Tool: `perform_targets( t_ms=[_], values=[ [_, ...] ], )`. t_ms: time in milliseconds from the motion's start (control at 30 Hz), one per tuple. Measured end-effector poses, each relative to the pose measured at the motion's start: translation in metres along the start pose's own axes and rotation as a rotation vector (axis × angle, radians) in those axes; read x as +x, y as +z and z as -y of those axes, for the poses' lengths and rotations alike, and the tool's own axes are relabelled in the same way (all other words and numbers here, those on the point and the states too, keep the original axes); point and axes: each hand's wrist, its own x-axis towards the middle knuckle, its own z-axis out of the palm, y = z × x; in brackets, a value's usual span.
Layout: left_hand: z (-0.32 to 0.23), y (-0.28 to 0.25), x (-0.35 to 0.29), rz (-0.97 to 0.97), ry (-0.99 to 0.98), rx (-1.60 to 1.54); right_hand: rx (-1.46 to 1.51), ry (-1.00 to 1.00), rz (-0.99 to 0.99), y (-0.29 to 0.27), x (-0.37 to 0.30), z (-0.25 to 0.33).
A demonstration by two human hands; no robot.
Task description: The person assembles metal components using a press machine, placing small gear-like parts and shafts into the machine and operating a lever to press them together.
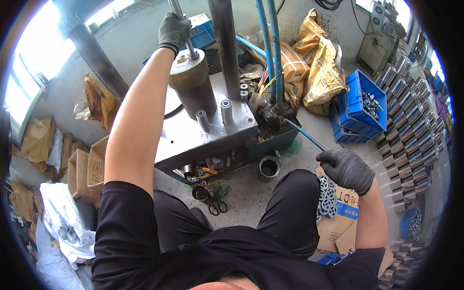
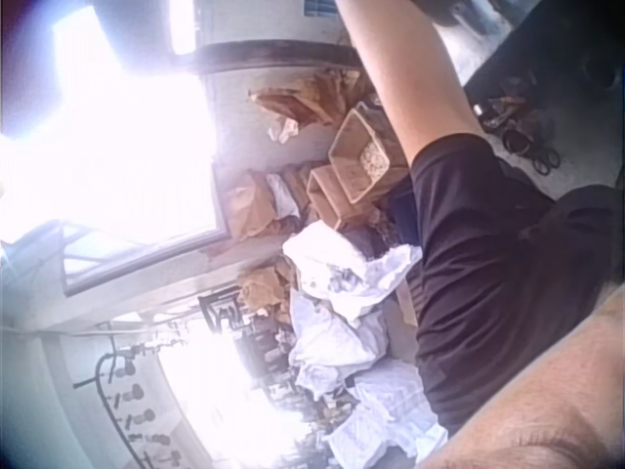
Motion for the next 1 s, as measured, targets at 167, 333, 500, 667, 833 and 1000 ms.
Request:
perform_targets(
  t_ms=[167, 333, 500, 667, 833, 1000],
  values=[
    [-0.004, 0.004, -0.002, 0.012, -0.010, -0.031, -0.039, -0.124, -0.328, -0.002, 0.007, -0.007],
    [-0.002, 0.006, -0.001, 0.002, 0.005, -0.004, -0.271, -0.297, -0.889, -0.056, 0.082, 0.003],
    [-0.001, 0.004, -0.004, -0.019, 0.022, -0.020, -0.323, -0.332, -1.028, -0.098, 0.162, 0.012],
    [0.016, 0.002, -0.012, -0.039, 0.024, -0.299, -0.424, -0.191, -0.987, -0.114, 0.202, 0.015],
    [-0.014, -0.022, -0.081, -0.034, 0.128, -0.460, -0.453, -0.080, -0.939, -0.115, 0.190, 0.014],
    [-0.004, -0.031, -0.198, -0.219, 0.292, -0.889, -0.454, -0.104, -0.907, -0.108, 0.191, 0.012]
  ],
)
